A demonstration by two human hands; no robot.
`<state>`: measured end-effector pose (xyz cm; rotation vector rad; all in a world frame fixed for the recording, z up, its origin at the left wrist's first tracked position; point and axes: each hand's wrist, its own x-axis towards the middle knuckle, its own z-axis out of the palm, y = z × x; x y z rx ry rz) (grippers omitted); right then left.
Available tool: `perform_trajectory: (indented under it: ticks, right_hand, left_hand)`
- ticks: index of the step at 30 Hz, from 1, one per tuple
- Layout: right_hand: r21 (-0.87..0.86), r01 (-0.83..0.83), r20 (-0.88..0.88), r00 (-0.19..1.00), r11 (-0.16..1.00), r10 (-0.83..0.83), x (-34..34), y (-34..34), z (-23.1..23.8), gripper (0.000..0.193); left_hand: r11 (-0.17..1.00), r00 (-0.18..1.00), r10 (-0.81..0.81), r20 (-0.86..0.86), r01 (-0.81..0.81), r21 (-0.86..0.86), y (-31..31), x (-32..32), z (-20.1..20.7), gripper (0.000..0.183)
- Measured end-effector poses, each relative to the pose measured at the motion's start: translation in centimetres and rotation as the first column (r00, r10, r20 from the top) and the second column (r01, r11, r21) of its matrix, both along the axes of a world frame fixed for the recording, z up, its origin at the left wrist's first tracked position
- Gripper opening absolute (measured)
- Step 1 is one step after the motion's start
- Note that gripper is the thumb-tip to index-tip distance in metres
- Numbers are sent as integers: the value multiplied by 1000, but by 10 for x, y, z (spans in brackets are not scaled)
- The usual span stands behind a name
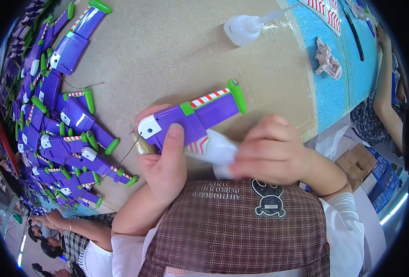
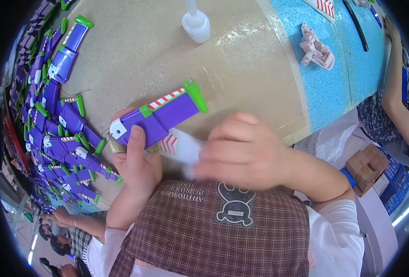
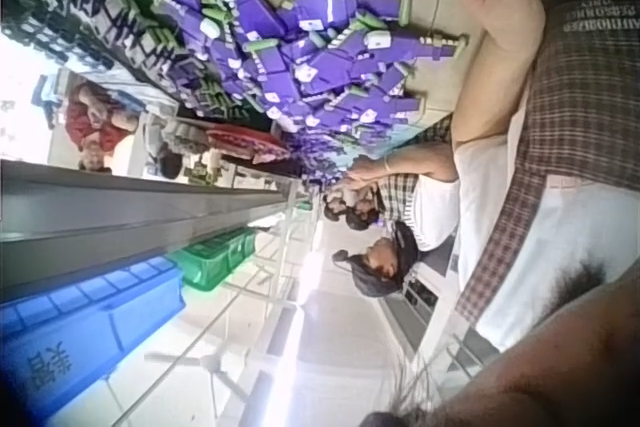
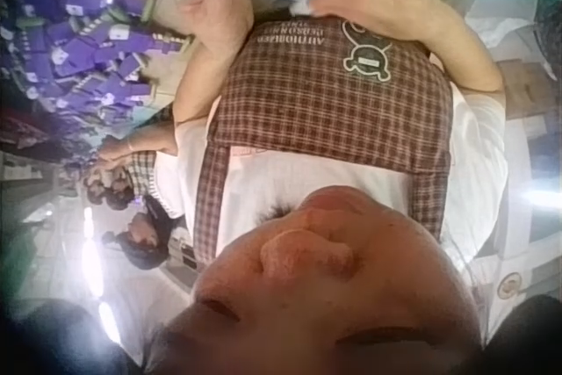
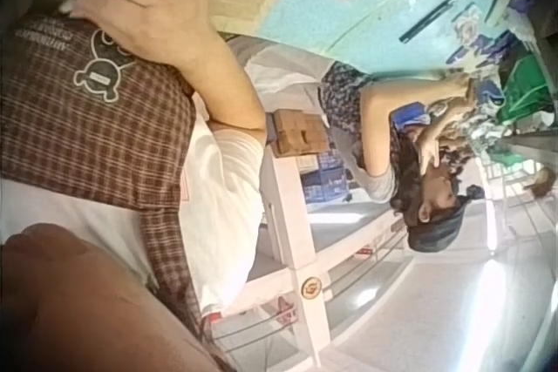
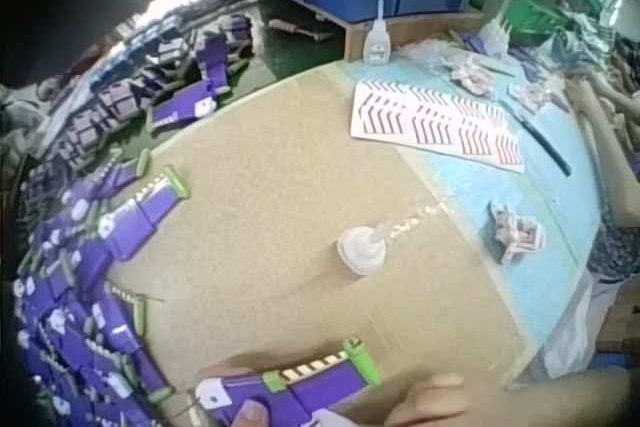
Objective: The person assembles toy wings by applying glue from a bottle, pressing plastic components together, and sticking adhesive decals onto the assembled pieces by hand.
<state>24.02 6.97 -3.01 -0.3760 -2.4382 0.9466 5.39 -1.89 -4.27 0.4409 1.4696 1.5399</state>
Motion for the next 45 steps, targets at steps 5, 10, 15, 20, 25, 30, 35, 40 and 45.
perform_trajectory:
  ticks: [5,10,15,20,25,30,35,40,45]
  right_hand:
    - [-812,246,-59,868,529,-494,-9,0,32,10]
    - [-998,33,14,927,45,-376,-22,-5,36,7]
    - [-981,58,-6,944,184,-331,-20,-9,24,4]
    - [-960,125,56,963,251,-263,-21,-5,26,8]
    - [-751,208,88,972,627,-218,-22,-4,18,27]
    - [-612,361,195,931,704,-308,-15,15,17,88]
    - [-746,93,51,995,660,-82,-14,21,30,15]
    - [-630,195,132,981,752,-144,-35,4,24,27]
    - [-744,29,-10,999,668,-54,-47,17,11,12]
  left_hand:
    - [824,768,-446,459,553,-125,9,-15,60,33]
    - [730,698,-598,394,677,-90,13,-10,61,38]
    - [748,682,-554,478,659,-75,10,-9,57,43]
    - [748,694,-537,480,654,-108,10,-11,55,44]
    - [775,765,-536,358,613,-150,4,-7,51,41]
    - [849,871,-410,272,473,-236,2,-14,42,30]
    - [958,896,-232,379,279,-71,10,-19,47,27]
    - [982,950,-176,258,150,115,12,-6,29,31]
    - [962,979,-197,-57,205,181,6,-1,30,40]
